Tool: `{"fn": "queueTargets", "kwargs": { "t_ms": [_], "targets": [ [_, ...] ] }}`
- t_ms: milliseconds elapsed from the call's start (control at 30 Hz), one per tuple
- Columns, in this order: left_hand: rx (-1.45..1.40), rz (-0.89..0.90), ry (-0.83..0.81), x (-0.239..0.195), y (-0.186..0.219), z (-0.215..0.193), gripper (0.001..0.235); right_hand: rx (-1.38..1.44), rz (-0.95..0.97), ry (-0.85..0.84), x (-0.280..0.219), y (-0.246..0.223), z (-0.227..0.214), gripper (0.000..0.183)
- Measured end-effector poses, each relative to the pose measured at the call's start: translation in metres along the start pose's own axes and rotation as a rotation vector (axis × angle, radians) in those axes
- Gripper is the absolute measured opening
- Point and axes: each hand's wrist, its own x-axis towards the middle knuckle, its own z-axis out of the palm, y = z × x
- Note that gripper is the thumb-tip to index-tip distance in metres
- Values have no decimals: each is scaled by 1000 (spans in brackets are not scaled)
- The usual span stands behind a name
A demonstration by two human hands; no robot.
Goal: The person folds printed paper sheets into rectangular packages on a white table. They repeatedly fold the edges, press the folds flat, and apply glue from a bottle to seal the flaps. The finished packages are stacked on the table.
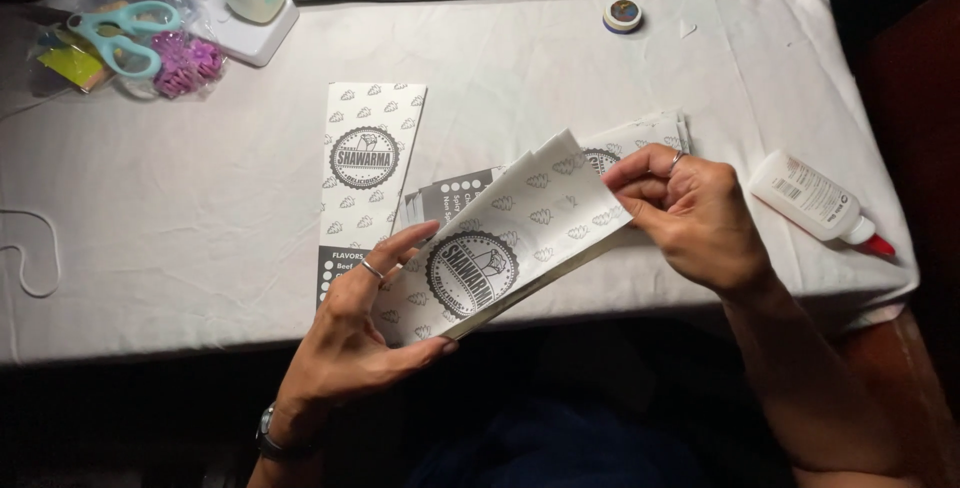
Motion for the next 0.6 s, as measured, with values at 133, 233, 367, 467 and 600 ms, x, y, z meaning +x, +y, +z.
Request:
{"fn": "queueTargets", "kwargs": {
  "t_ms": [133, 233, 367, 467, 600],
  "targets": [
    [-115, -78, 3, -5, 7, -3, 87, 28, -21, 13, 5, 11, -7, 8],
    [-180, -195, 25, -9, 7, -5, 88, 54, -150, 13, 6, 11, -10, 12],
    [-197, -126, 37, -16, 4, -9, 90, 89, -222, 12, 8, 9, -16, 15],
    [-147, -134, 49, -25, -3, -18, 89, 123, -236, 92, 17, 33, -32, 25],
    [210, -237, 173, -64, -12, -50, 88, 6, -159, 384, 21, 47, -59, 14]
  ]
}}
